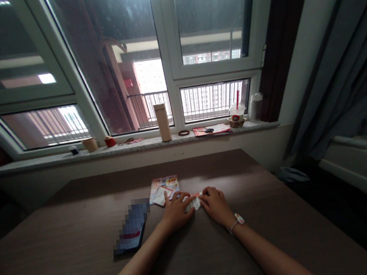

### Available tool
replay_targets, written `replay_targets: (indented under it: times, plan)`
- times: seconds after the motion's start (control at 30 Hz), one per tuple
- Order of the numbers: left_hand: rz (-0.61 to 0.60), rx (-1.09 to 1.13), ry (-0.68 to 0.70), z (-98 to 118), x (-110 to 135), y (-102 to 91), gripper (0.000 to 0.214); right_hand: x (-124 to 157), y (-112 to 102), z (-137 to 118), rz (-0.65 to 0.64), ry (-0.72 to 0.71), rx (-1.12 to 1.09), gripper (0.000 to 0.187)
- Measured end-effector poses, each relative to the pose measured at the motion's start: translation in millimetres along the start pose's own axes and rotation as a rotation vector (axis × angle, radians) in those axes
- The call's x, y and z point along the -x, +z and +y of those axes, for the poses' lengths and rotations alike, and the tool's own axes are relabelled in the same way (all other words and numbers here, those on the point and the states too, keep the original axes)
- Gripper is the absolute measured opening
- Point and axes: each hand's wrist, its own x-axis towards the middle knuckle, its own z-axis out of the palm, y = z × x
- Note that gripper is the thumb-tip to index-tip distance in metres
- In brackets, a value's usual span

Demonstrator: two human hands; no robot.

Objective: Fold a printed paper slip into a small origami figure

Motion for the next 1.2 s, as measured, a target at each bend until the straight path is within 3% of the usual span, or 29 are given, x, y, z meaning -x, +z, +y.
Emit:
replay_targets:
  times: [0.8, 1.2]
  plan:
    - [0.004, -0.006, -0.003, 0, -1, 2.1, 0.045, 5, 7, -10, 0.061, 0.010, 0.153, 0.029]
    - [0.032, -0.004, 0.012, -1, 0, 3.8, 0.044, 4, -3, -15, -0.014, 0.059, 0.116, 0.029]
